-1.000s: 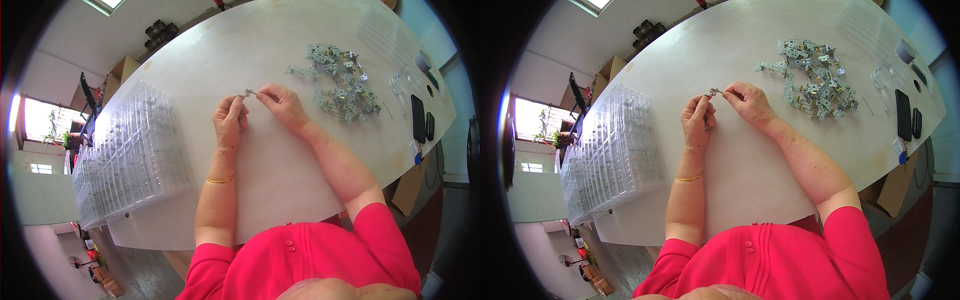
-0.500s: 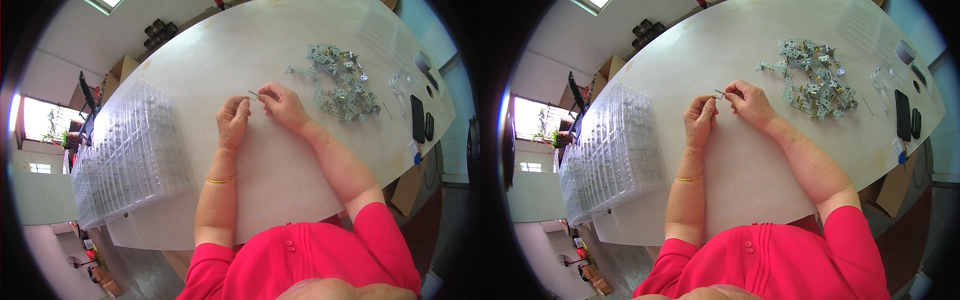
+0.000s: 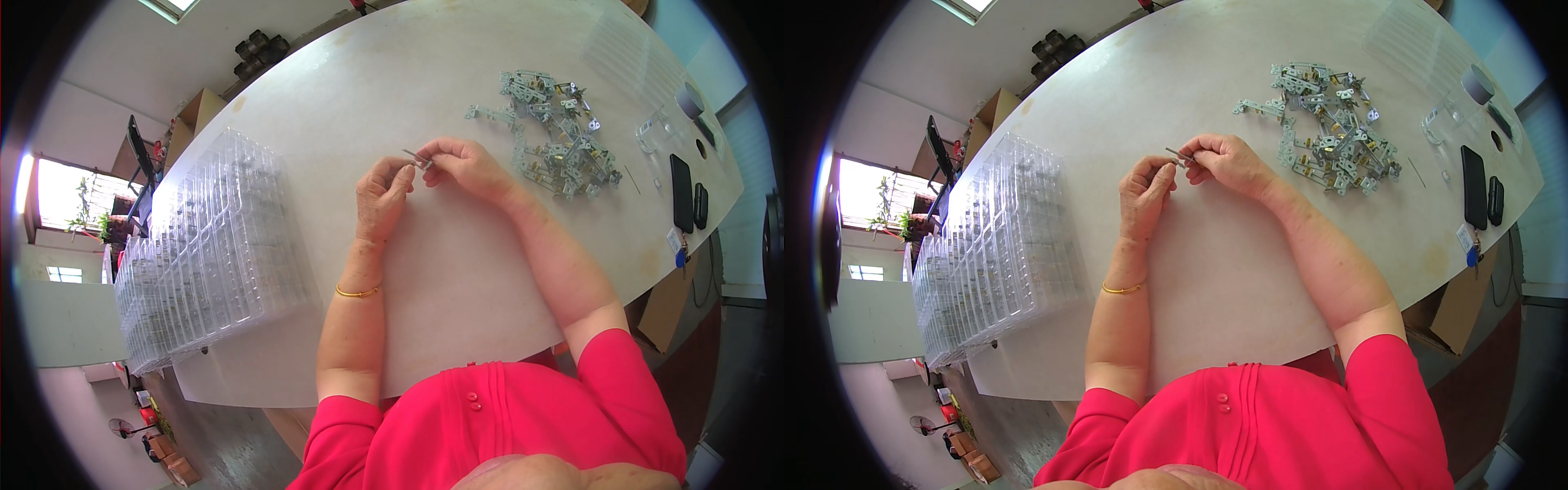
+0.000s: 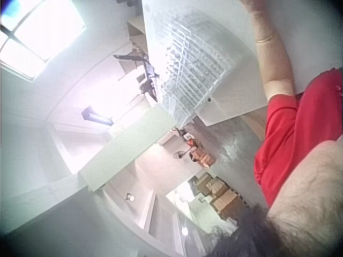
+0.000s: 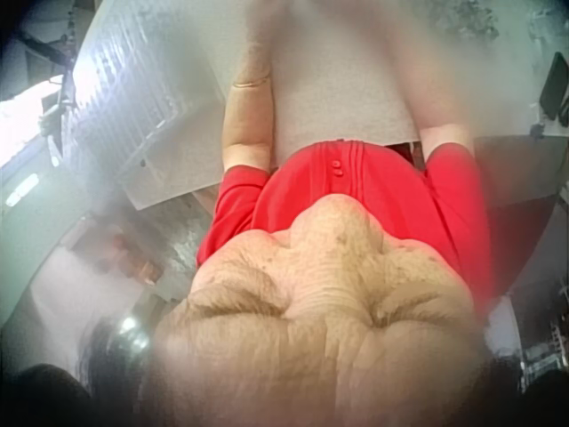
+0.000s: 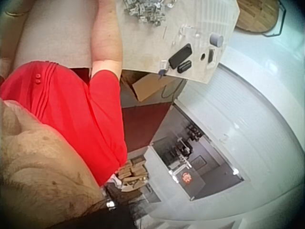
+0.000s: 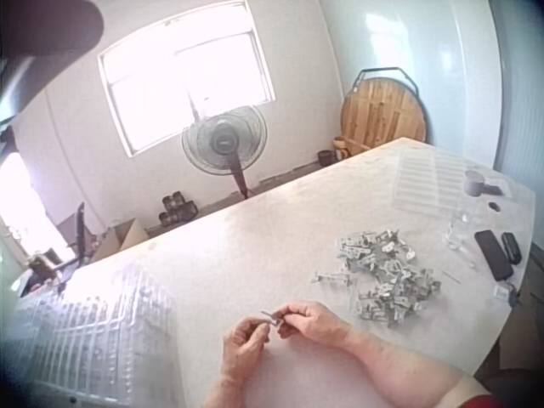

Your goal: Assembling small metal components by inserting a pin and placing them into a tray.

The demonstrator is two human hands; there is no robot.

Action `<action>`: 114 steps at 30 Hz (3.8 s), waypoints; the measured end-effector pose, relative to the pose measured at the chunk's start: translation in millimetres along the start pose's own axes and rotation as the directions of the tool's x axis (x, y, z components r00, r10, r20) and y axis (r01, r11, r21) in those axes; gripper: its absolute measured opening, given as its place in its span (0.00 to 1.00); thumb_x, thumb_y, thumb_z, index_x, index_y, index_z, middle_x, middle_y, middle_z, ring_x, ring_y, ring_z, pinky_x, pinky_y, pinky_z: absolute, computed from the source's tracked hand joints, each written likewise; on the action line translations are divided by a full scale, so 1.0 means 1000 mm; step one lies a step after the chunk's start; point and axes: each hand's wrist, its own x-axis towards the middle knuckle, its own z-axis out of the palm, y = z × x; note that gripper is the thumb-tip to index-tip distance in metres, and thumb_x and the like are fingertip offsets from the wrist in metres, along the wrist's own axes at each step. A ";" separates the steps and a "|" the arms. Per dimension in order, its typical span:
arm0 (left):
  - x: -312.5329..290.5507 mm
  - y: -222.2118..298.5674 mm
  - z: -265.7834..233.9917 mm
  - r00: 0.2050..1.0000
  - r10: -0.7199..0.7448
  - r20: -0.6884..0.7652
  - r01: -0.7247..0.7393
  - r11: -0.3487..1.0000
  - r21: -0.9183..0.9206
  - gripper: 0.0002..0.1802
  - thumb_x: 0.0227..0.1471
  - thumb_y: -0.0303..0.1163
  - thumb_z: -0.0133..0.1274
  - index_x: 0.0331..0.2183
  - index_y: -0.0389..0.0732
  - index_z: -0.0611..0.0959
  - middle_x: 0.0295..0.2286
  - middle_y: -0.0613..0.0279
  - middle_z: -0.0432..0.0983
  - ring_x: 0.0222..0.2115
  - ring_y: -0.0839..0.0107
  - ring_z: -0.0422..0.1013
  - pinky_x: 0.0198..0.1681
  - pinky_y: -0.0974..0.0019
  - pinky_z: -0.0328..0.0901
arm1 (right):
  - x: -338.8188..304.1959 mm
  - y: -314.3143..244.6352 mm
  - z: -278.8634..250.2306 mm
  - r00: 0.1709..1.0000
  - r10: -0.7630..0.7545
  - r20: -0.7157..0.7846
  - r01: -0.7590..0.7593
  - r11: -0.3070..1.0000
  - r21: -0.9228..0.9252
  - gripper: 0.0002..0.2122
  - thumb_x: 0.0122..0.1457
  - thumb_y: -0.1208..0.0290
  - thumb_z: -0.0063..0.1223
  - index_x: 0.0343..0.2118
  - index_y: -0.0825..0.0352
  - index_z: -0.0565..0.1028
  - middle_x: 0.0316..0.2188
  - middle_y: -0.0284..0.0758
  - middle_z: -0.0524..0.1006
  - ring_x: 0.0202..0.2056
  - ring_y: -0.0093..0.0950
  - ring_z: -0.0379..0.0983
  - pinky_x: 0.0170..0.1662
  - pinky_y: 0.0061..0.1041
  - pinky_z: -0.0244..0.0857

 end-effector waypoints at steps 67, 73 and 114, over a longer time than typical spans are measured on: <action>0.003 -0.003 -0.003 0.998 -0.005 -0.067 -0.004 0.991 -0.135 0.15 0.65 0.38 0.45 0.31 0.37 0.78 0.16 0.74 0.64 0.17 0.84 0.59 0.21 0.76 0.56 | -0.006 0.001 0.028 0.953 -0.268 -0.139 0.263 0.963 -0.058 0.07 0.65 0.66 0.55 0.37 0.64 0.78 0.21 0.21 0.69 0.21 0.11 0.60 0.23 0.14 0.53; 0.002 -0.005 -0.002 0.996 0.018 -0.084 -0.020 0.999 -0.034 0.15 0.64 0.37 0.46 0.30 0.38 0.79 0.16 0.73 0.64 0.18 0.83 0.59 0.22 0.74 0.56 | -0.005 0.002 0.028 0.954 -0.265 -0.143 0.259 0.964 -0.060 0.07 0.64 0.66 0.55 0.36 0.64 0.78 0.22 0.21 0.69 0.22 0.11 0.60 0.23 0.14 0.54; 0.003 0.004 -0.005 0.987 -0.160 0.022 0.158 0.929 -0.335 0.17 0.64 0.41 0.46 0.29 0.39 0.79 0.14 0.76 0.59 0.14 0.83 0.52 0.18 0.75 0.49 | -0.002 0.003 0.025 0.917 -0.280 -0.283 0.209 0.944 -0.257 0.07 0.63 0.65 0.57 0.36 0.62 0.79 0.18 0.24 0.70 0.21 0.14 0.63 0.26 0.18 0.61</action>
